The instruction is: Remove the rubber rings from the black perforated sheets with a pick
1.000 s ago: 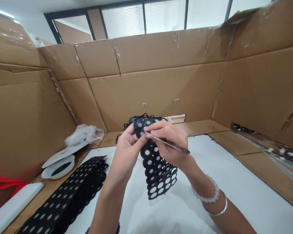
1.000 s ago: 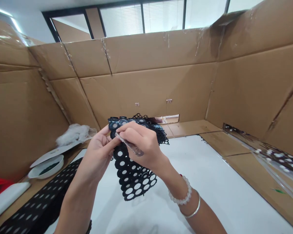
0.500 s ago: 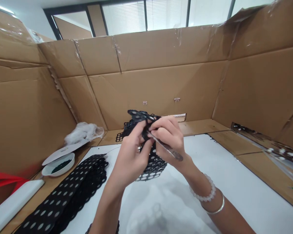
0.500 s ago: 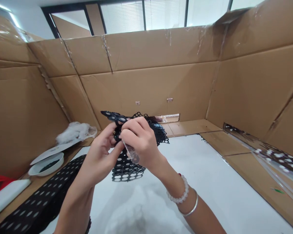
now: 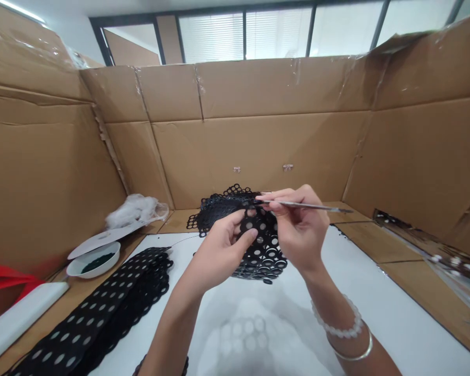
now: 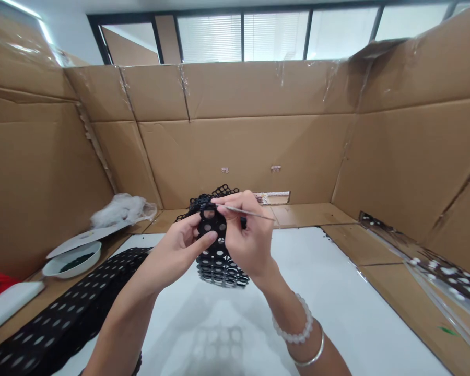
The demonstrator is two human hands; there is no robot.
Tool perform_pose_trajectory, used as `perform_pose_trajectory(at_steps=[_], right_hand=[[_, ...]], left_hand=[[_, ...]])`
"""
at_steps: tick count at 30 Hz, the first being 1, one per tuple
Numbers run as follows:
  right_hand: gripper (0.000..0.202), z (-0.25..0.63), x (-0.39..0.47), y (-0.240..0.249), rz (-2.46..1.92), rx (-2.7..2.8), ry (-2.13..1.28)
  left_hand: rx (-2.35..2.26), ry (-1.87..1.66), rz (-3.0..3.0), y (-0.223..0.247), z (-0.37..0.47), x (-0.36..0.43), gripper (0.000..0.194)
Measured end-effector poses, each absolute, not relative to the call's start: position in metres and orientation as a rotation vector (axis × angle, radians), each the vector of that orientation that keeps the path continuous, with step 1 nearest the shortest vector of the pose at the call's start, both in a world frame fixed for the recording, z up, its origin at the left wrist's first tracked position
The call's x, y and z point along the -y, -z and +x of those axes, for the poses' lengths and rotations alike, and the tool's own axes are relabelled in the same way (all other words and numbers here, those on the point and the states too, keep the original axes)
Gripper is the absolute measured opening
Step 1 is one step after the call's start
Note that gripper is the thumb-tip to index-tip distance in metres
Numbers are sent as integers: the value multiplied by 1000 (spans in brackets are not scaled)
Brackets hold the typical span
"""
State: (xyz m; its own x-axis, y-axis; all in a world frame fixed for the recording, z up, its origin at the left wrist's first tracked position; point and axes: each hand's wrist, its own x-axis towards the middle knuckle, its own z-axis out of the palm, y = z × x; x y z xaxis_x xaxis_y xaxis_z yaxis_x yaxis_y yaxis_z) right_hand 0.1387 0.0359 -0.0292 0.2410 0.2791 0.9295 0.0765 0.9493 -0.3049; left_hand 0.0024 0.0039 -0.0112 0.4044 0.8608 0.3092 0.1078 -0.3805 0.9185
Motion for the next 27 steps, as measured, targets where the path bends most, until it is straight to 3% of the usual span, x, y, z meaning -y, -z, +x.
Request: perform_pose_trajectory(at_steps=[7,18,27], right_hand=[[17,135,-27,25,-239,1530,-194],[19,144,-31,22,-207,1663,-57],[27,129,-40,35,-318,1661,397]], left_hand=[[-905,-1394,1574,13,11,-6,19],[-822,-1414,1525,9,2,-4,22],[-1007,-1464,1911,11,2,1,25]])
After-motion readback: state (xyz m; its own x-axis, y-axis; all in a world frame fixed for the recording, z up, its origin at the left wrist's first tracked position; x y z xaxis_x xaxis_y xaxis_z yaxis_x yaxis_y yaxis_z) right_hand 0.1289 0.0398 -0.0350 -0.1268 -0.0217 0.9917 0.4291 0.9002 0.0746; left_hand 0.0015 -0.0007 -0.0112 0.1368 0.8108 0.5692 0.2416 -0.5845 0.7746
